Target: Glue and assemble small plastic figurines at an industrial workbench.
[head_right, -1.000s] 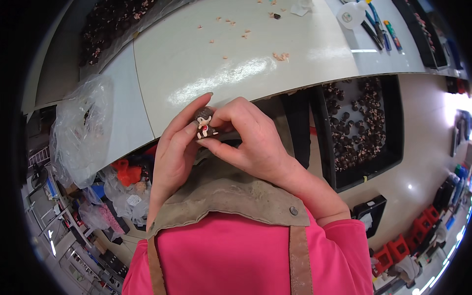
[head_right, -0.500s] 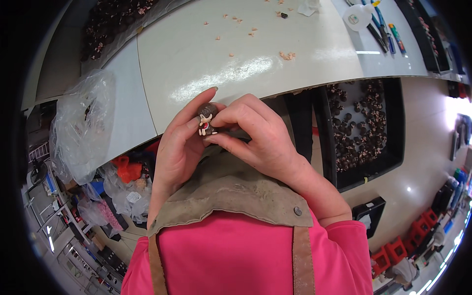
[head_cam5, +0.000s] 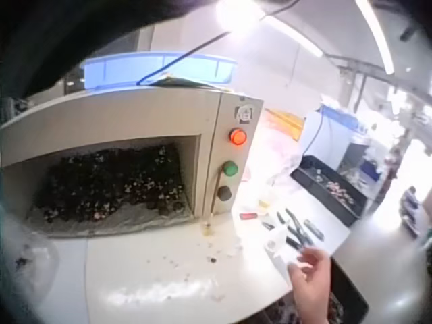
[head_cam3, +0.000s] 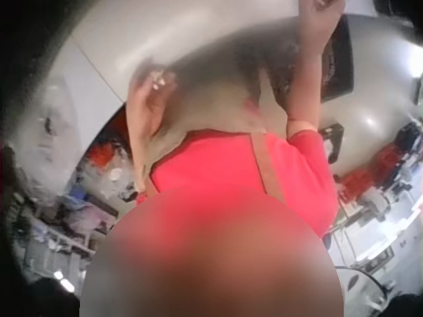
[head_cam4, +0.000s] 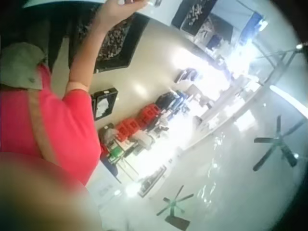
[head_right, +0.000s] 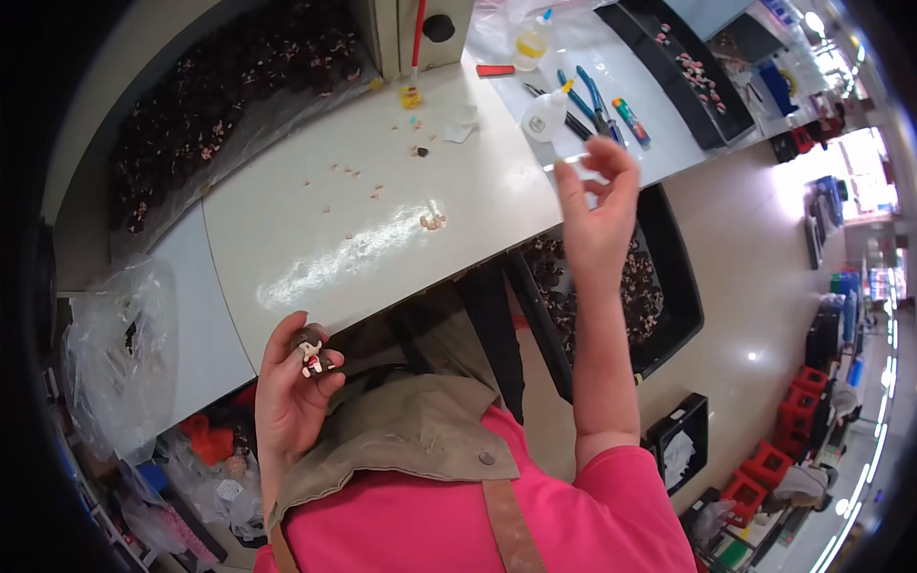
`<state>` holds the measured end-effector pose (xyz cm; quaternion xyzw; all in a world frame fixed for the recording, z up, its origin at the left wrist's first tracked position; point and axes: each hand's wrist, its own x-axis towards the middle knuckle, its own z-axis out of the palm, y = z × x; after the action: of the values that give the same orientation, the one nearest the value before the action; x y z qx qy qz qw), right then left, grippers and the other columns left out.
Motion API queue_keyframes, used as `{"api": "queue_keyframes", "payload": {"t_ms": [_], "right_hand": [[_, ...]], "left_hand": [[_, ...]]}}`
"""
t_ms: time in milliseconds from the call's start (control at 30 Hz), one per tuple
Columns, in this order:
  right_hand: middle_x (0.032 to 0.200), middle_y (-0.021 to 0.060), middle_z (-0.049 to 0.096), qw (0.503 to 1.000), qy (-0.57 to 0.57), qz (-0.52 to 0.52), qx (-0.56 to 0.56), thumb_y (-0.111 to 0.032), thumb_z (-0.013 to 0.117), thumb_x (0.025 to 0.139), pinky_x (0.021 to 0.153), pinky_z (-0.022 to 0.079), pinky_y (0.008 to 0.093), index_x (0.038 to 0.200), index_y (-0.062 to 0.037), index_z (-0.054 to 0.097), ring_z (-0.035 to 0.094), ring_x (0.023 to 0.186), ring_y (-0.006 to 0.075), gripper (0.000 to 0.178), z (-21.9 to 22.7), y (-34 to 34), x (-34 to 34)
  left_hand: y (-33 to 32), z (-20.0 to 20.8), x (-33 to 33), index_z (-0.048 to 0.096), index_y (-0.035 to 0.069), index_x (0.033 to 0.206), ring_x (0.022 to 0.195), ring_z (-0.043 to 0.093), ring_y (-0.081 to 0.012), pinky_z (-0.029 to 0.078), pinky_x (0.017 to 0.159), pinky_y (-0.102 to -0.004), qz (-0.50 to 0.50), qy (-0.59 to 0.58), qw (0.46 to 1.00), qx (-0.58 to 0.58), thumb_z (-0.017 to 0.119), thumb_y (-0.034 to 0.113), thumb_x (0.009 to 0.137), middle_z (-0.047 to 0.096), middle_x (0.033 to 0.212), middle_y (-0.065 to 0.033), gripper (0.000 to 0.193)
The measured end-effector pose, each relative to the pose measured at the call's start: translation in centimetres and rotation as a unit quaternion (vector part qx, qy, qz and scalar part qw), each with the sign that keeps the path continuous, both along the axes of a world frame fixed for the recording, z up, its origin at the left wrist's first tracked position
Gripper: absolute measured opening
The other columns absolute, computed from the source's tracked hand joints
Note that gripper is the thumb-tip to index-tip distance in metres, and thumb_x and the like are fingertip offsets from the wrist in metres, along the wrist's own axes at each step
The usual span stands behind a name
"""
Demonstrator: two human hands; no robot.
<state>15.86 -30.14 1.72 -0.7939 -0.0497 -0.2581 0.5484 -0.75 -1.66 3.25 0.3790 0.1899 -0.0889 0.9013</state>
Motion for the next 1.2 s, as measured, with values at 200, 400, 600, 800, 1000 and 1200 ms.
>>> {"api": "queue_keyframes", "payload": {"t_ms": [200, 400, 600, 800, 1000, 1200], "right_hand": [[0.102, 0.0095, 0.056, 0.97, -0.02, -0.037, -0.238, -0.03, 0.072, 0.078, 0.081, 0.044, 0.0278, 0.114, 0.0022, 0.052, 0.053, 0.093, 0.0164, 0.052, -2.1, -2.0, 7.6], [0.097, 0.009, 0.063, 0.972, 0.121, 0.087, -0.183, -0.031, 0.066, 0.084, 0.076, 0.043, 0.0253, 0.106, 0.0026, 0.057, 0.057, 0.087, 0.0136, 0.041, -2.2, -1.2, 7.1], [0.104, 0.0112, 0.061, 0.979, 0.122, 0.159, -0.034, -0.028, 0.067, 0.082, 0.082, 0.043, 0.0282, 0.111, 0.0028, 0.054, 0.056, 0.09, 0.0154, 0.044, 2.8, 2.2, -2.3], [0.086, 0.0072, 0.056, 0.945, 0.03, 0.314, -0.087, -0.04, 0.079, 0.065, 0.065, 0.038, 0.0275, 0.094, 0.0006, 0.059, 0.049, 0.076, 0.0155, 0.053, 4.4, 2.9, -6.7], [0.067, 0.0036, 0.056, 0.908, 0.067, 0.381, -0.163, -0.05, 0.076, 0.064, 0.054, 0.037, 0.0273, 0.082, -0.0011, 0.063, 0.05, 0.06, 0.0157, 0.053, 5.0, 4.9, -7.7], [0.066, 0.0044, 0.056, 0.879, 0.039, 0.401, -0.254, -0.046, 0.079, 0.061, 0.05, 0.039, 0.0263, 0.079, -0.0033, 0.063, 0.052, 0.057, 0.0167, 0.048, 5.0, 6.3, -7.4]], "left_hand": [[-0.7, 0.8, -0.1, 0.035, 0.004, 0.136, 0.109, 0.055, -0.0215, 0.05, 0.088, -0.0292, -0.022, 0.031, 0.999, 0.024, 0.049, 0.007, 0.092, 0.048, 0.124, -0.0106, 0.047], [-0.1, 0.1, -1.4, 0.038, 0.003, 0.135, 0.109, 0.055, -0.0192, 0.048, 0.088, -0.0279, -0.019, -0.013, 1.0, 0.015, 0.057, -0.009, 0.08, 0.048, 0.124, -0.0092, 0.06], [1.0, -0.6, -2.2, 0.035, 0.002, 0.137, 0.111, 0.053, -0.0175, 0.045, 0.091, -0.0265, -0.056, -0.048, 0.997, 0.01, 0.058, -0.008, 0.084, 0.047, 0.123, -0.0059, 0.059], [0.8, -0.3, -2.3, 0.04, 0.001, 0.134, 0.102, 0.058, -0.0185, 0.047, 0.089, -0.0282, -0.054, -0.024, 0.998, 0.0, 0.06, -0.009, 0.078, 0.05, 0.12, -0.0098, 0.06], [0.9, 0.0, -2.5, 0.04, 0.0, 0.133, 0.101, 0.058, -0.0173, 0.047, 0.09, -0.0278, -0.059, -0.021, 0.998, -0.012, 0.061, -0.009, 0.078, 0.051, 0.119, -0.0094, 0.059], [1.0, -0.1, -2.5, 0.041, 0.001, 0.132, 0.1, 0.058, -0.0164, 0.047, 0.09, -0.0273, -0.064, -0.027, 0.998, 0.007, 0.061, -0.008, 0.078, 0.052, 0.118, -0.009, 0.059]]}}
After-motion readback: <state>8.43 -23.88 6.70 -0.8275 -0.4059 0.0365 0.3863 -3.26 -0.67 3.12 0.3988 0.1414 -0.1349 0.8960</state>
